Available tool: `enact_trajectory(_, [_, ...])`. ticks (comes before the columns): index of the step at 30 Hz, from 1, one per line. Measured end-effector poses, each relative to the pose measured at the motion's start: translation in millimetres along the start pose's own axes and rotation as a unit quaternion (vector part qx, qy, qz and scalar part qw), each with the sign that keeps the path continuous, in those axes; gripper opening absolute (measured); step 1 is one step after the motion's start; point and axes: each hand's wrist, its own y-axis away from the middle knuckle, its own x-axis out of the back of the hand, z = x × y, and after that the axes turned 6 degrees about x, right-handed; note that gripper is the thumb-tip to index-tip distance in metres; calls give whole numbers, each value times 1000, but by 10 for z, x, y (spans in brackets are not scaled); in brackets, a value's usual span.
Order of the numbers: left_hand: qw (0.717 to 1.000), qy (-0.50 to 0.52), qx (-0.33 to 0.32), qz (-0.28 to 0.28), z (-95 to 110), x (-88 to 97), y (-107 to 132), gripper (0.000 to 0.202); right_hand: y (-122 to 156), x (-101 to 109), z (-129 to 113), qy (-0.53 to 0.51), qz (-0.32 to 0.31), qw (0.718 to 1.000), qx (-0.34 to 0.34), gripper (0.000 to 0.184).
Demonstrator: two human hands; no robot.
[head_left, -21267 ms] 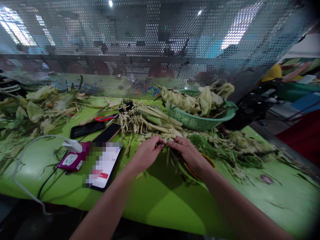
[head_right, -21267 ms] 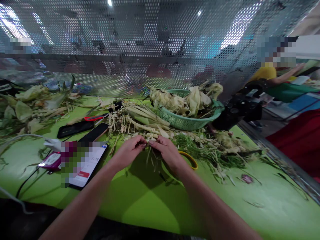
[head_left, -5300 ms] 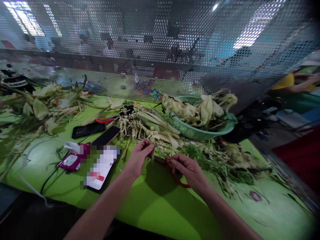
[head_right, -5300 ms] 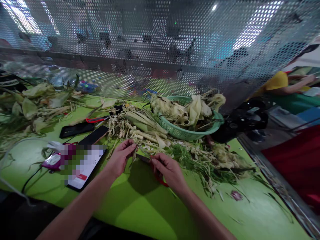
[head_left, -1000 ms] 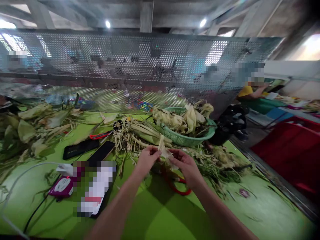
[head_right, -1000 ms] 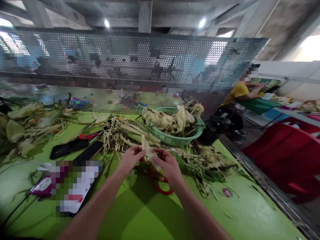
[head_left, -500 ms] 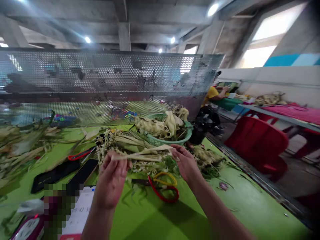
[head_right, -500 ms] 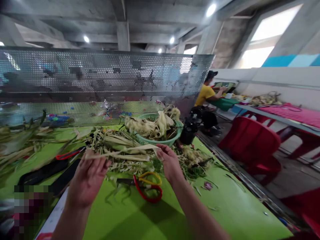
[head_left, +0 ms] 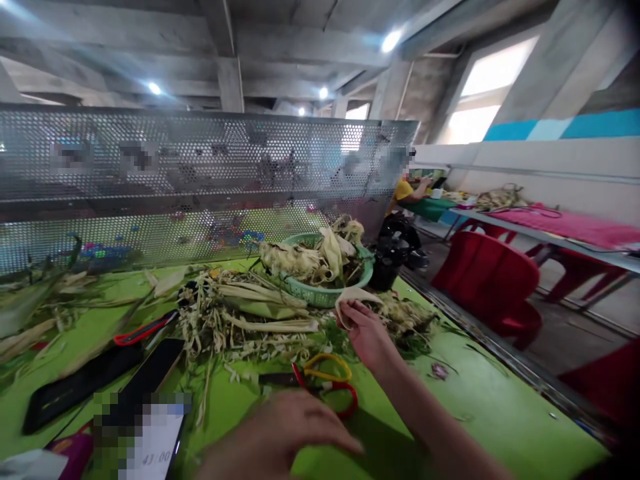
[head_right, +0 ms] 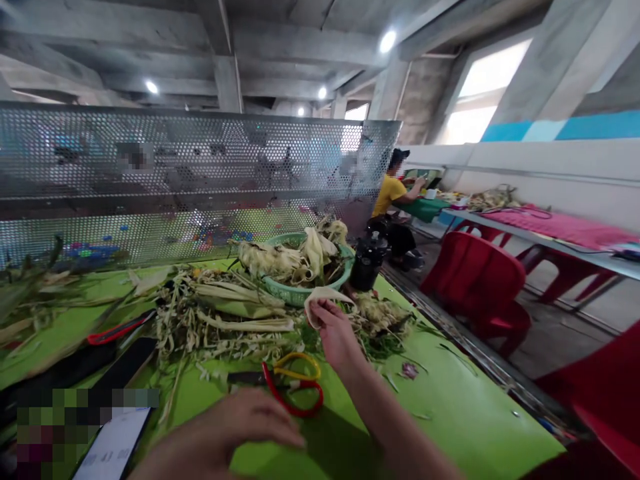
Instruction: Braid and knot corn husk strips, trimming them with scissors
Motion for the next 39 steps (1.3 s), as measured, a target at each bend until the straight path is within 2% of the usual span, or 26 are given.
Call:
enact_trajectory(1, [998,-11,43,43,4,-11,-72,50,16,-14,21,5,-2,1000,-3,22])
enact_trajectory(2, [995,-3,75,72,-7,-18,-132,49,36,-30,43,11,-5,1000,-8,22])
enact_trajectory(4, [985,89,105,101,-57,-27,-220,36,89,-68,84,26,-16,999,-20,23])
enact_trajectory(5, [974,148,112,130,-89,-33,-253,29,123,-91,102,32,-23,999,-29,24])
enact_trajectory(7, [936,240,130,222,-155,-59,-313,27,208,-148,131,58,-51,996,-44,24])
enact_trajectory(9, [897,249,153,332,-221,-107,-379,30,308,-212,156,99,-94,989,-48,23])
enact_trajectory(11, [883,227,153,382,-287,-162,-448,32,409,-275,179,142,-138,979,-45,22])
enact_trajectory(15, [871,244,150,399,-411,-218,-530,24,564,-365,197,167,-171,969,-64,25])
enact_trajectory(21, [817,351,160,428,-473,-187,-513,16,597,-381,159,175,-203,959,-88,27])
enact_trajectory(24, [819,345,156,431,-472,-189,-511,17,580,-370,147,188,-213,955,-83,26])
enact_trajectory(29, [835,337,187,392,-465,-171,-521,19,606,-413,88,186,-223,952,-99,29])
enact_trajectory(32, [831,347,206,383,-459,-161,-531,20,627,-438,58,185,-214,951,-125,31])
enact_trajectory(36, [825,386,184,371,-452,-173,-548,24,622,-413,84,180,-230,947,-134,31])
enact_trajectory(39, [806,444,167,354,-421,-188,-545,26,611,-395,112,157,-231,951,-136,31])
